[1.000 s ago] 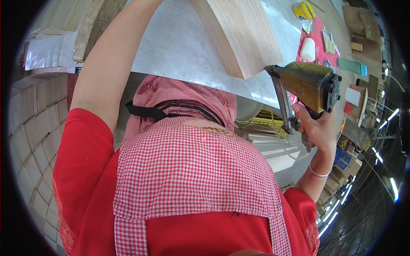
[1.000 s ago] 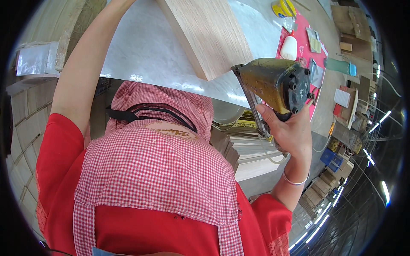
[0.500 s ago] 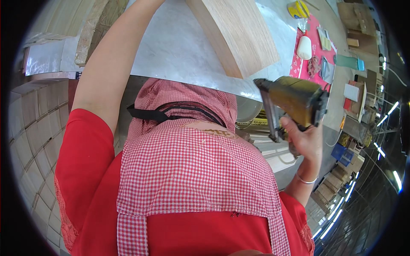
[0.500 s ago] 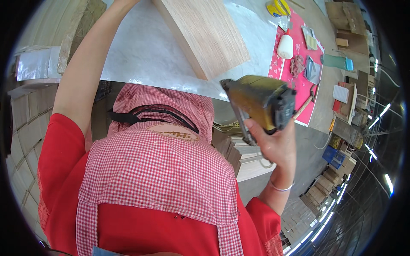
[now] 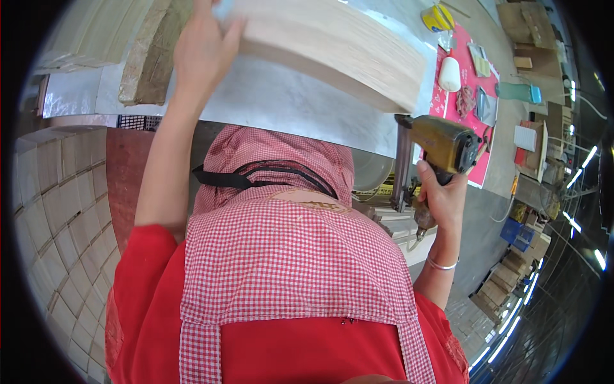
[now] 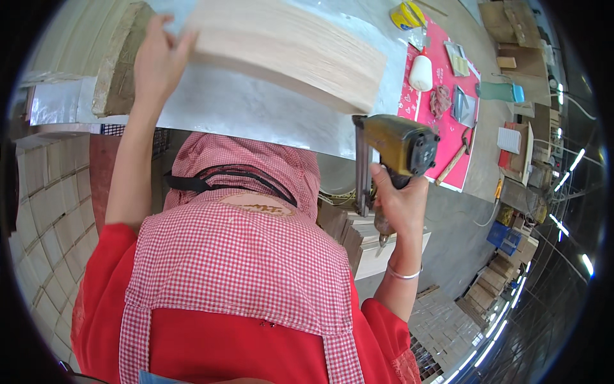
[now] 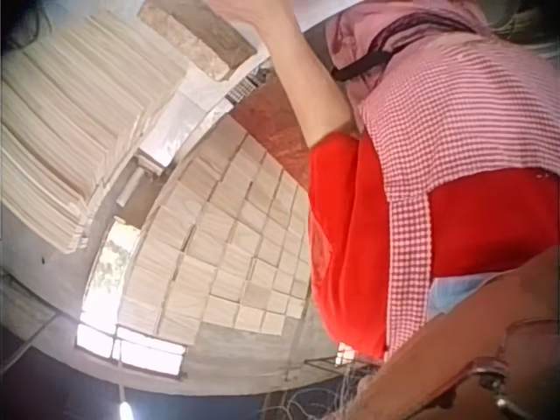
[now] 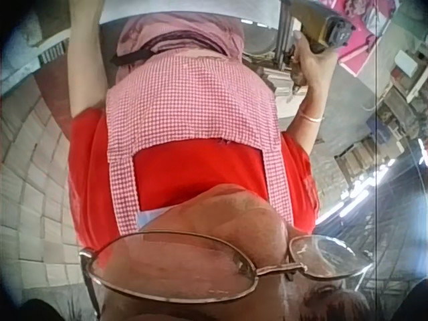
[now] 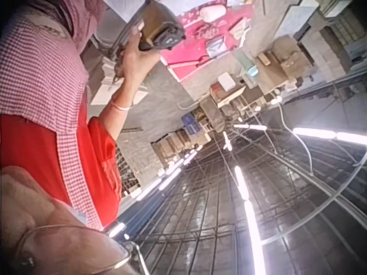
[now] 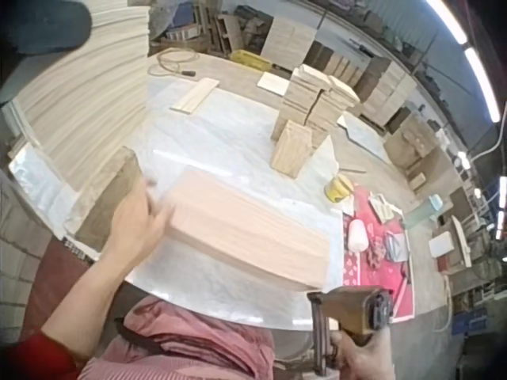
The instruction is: Assembling small wooden boxes by applying glue and securing them with a nail gun and hammer.
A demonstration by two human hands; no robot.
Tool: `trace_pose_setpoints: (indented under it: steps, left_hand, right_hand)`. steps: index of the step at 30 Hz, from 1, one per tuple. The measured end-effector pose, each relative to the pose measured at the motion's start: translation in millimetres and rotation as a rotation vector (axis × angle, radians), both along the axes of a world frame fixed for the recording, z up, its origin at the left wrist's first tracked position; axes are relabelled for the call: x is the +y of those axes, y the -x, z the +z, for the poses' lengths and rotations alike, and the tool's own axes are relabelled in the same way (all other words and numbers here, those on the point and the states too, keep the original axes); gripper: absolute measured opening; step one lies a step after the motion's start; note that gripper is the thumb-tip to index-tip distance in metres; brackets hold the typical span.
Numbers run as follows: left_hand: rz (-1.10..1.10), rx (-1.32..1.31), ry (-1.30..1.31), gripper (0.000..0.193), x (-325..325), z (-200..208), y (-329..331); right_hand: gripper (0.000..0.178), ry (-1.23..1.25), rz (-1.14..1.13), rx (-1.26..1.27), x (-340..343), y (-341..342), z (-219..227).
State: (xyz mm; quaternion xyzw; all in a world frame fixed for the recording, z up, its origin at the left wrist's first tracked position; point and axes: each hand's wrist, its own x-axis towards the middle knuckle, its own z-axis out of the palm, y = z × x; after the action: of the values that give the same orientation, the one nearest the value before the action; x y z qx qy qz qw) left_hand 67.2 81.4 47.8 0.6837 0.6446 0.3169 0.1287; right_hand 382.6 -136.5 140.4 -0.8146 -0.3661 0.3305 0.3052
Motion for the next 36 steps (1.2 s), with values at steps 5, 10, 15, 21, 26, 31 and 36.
trace_pose_setpoints:
  steps: [5,10,15,21,26,31,36]
  left_hand:
    - [-0.223,0.333,0.071,0.038,-69,33,-4]
    - [-0.497,0.325,-0.284,0.053,-45,47,-27]
    - [-0.693,0.429,-0.158,0.058,-19,33,-55]
    - [-0.706,0.415,-0.106,0.074,-14,18,-53]
    - [-0.699,0.374,-0.099,0.06,-17,16,-53]
    - [-0.676,0.368,-0.116,0.063,-16,18,-59]
    - [-0.643,0.371,-0.099,0.062,-24,14,-86]
  right_hand:
    - [0.028,0.029,0.0,-0.181,5,-31,14]
    - [0.03,-0.02,0.036,-0.176,12,-42,31]
    - [0.031,0.02,0.068,-0.195,24,-50,39]
    - [0.03,0.12,0.095,-0.192,29,-57,39]
    - [0.029,0.128,0.126,-0.195,33,-57,44]
    - [0.027,0.143,0.135,-0.32,34,-41,44]
    - [0.027,0.041,0.178,-0.106,35,-15,41]
